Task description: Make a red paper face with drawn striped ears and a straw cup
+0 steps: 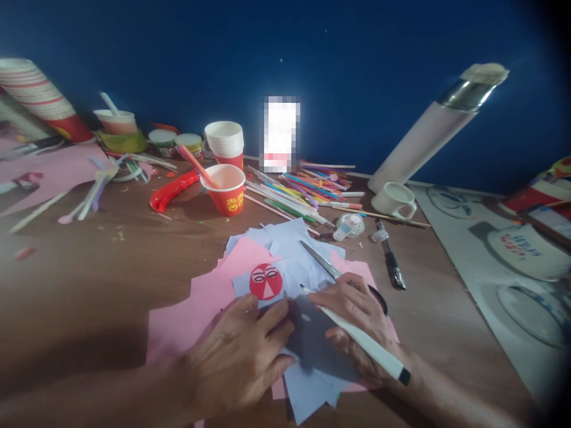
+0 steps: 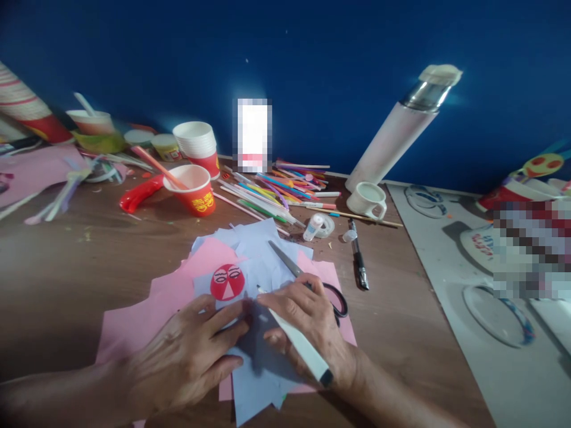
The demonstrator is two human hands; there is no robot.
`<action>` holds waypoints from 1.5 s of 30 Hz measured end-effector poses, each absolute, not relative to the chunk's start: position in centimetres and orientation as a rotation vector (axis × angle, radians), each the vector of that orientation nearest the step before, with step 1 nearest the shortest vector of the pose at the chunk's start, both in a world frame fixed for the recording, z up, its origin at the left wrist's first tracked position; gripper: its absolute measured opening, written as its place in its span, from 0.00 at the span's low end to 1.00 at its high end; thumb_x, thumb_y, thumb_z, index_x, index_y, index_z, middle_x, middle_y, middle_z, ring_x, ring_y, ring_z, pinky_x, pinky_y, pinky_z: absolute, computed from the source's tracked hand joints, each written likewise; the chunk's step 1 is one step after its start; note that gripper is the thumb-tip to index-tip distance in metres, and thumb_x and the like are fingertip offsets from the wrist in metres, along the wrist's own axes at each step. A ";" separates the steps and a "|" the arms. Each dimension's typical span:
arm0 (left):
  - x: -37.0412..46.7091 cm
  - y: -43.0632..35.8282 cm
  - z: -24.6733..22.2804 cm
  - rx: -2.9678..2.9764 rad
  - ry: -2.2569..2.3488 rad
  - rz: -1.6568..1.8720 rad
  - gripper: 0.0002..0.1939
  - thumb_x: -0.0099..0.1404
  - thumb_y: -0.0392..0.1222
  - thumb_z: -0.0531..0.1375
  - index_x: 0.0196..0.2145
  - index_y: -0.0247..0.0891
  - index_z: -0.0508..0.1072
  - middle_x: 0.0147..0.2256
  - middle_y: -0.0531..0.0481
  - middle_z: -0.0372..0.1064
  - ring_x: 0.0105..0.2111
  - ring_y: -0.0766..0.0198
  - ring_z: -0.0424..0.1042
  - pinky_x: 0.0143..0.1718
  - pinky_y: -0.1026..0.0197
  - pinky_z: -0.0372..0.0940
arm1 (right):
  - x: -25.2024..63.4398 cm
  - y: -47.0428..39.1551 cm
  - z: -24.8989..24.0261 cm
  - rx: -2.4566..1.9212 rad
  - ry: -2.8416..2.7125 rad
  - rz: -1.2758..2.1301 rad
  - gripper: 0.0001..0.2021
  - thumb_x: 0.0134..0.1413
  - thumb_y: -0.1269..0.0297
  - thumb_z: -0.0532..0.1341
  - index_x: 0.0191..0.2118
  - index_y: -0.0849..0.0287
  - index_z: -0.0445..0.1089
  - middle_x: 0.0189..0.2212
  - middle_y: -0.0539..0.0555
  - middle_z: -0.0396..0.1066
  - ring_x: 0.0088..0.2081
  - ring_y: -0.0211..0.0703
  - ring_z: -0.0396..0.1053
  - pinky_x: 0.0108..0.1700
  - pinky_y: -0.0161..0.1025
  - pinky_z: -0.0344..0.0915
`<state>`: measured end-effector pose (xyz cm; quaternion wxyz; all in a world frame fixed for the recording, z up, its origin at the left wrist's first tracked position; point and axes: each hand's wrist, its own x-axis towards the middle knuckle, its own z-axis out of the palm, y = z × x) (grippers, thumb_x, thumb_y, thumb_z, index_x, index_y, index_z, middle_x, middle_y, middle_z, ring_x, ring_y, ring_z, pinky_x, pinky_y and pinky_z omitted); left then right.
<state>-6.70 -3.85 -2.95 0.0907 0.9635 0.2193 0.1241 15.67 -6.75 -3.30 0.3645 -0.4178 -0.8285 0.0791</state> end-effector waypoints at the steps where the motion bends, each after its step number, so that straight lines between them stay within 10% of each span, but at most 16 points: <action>1: -6.7 -3.8 -3.0 2.867 0.659 0.391 0.14 0.69 0.47 0.51 0.46 0.36 0.69 0.50 0.46 0.67 0.39 0.58 0.67 0.44 0.52 0.58 | 15.7 -6.8 -3.2 -1.078 -2.124 0.213 0.17 0.66 0.57 0.45 0.45 0.61 0.66 0.32 0.55 0.74 0.34 0.43 0.69 0.44 0.47 0.56; 7: -6.7 -3.8 -2.7 2.893 0.639 0.348 0.15 0.69 0.47 0.50 0.45 0.35 0.69 0.51 0.44 0.66 0.38 0.58 0.68 0.43 0.51 0.59 | 15.7 -7.0 -3.1 -1.134 -2.097 0.231 0.04 0.56 0.72 0.54 0.36 0.60 0.65 0.25 0.49 0.71 0.25 0.37 0.66 0.44 0.46 0.57; 45: -6.9 -3.9 -2.7 2.871 0.643 0.337 0.15 0.70 0.47 0.49 0.47 0.37 0.67 0.53 0.46 0.64 0.45 0.56 0.66 0.49 0.49 0.57 | 15.3 -7.1 -3.3 -1.123 -2.122 0.198 0.05 0.53 0.73 0.55 0.31 0.57 0.65 0.21 0.45 0.71 0.20 0.35 0.63 0.41 0.45 0.59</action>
